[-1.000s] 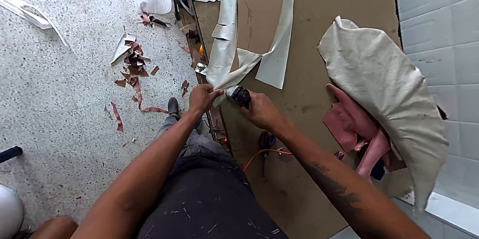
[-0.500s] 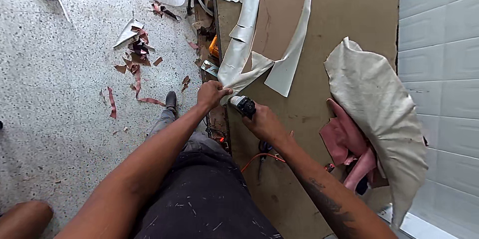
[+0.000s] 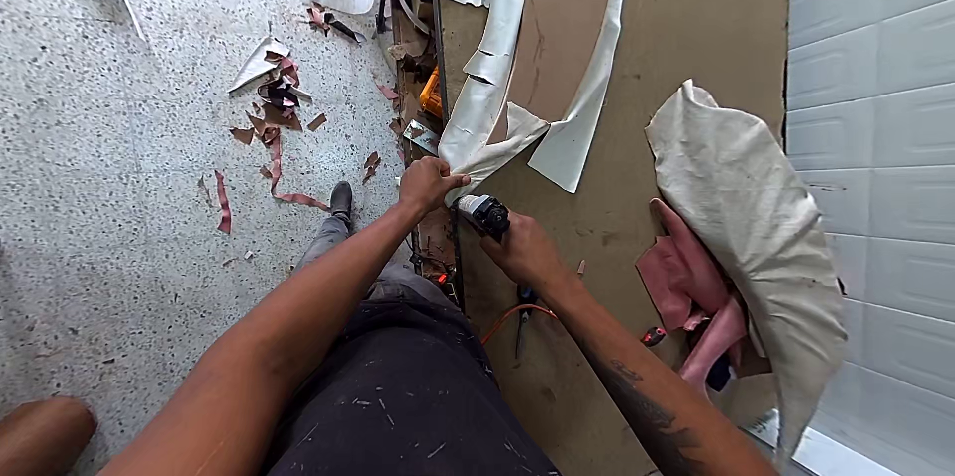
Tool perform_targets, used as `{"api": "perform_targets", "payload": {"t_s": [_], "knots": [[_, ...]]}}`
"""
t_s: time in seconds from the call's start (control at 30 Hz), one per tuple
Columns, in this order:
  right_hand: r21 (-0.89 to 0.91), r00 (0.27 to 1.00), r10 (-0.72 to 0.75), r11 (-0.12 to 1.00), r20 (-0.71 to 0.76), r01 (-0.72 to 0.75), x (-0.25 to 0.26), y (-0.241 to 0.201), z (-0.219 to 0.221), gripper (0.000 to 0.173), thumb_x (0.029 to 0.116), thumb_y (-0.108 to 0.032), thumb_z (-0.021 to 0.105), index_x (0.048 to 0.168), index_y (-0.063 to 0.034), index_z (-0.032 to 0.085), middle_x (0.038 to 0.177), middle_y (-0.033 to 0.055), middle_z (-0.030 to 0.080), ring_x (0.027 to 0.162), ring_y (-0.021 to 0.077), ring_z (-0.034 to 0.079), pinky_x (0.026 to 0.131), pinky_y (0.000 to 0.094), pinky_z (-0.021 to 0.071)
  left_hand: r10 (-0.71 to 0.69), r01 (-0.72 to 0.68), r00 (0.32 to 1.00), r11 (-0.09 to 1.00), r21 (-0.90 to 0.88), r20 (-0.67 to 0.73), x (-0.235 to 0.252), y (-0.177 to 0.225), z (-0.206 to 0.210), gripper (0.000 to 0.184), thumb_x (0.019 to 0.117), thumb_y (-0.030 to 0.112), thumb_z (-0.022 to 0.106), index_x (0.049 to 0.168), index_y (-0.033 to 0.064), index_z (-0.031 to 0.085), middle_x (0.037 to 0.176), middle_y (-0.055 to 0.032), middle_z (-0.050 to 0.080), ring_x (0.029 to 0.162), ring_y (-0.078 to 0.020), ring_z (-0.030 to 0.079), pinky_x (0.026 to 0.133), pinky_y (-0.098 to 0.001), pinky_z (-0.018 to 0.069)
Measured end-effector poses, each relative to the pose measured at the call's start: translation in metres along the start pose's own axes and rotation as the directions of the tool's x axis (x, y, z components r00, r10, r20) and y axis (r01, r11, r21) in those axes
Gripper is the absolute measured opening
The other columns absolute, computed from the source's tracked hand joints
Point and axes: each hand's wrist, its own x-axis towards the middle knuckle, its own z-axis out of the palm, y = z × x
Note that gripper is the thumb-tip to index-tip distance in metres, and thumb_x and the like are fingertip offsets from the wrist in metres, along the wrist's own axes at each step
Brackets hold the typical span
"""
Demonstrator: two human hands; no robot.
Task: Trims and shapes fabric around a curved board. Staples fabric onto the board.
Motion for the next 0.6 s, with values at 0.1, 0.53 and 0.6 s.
{"api": "perform_targets", "payload": {"t_s": [0.1,0.53,0.6], "knots": [[-0.012,1.000,0.000,1.000,-0.004,0.000,0.001,-0.001,0.003,0.025,0.0890,-0.022,0.069,0.114,-0.0193,0.067,0.088,0.0005,0.070,0.075,0.0168,0.069,0.061,0.0467,0.0564,0.003,-0.003,1.000,1.000,-0.001,0.002,0.000,0.000,-0.001,0.064,0.0863,0.070,0.067,0.063,0.0121,0.055,0.066,-0.0073,0.057,0.066,-0.0282,0.060,0.059,-0.0546,0.0493],[0.326,0.784,0.578,0.804,-0.227,-0.498,-0.131,0.087,-0.024,0.036,0.0882,-0.040,0.073,0.110,-0.0105,0.069,0.085,0.0091,0.071,0.075,0.0266,0.070,0.068,0.0582,0.0587,0.048,-0.086,0.986,0.968,0.235,0.161,-0.010,0.026,-0.017,0.054,0.0976,0.066,0.052,0.093,0.0149,0.067,0.080,-0.0095,0.066,0.079,-0.0312,0.068,0.068,-0.0601,0.0551],[0.310,0.656,0.725,0.686,-0.210,-0.658,-0.178,0.121,-0.013,0.044,0.0911,-0.040,0.070,0.120,-0.0065,0.066,0.093,0.0165,0.071,0.085,0.0341,0.071,0.076,0.0644,0.0561,0.050,-0.124,0.972,0.939,0.322,0.228,-0.011,0.039,-0.015,0.048,0.1027,0.059,0.049,0.094,0.0148,0.067,0.081,-0.0100,0.067,0.081,-0.0315,0.069,0.069,-0.0603,0.0550]]}}
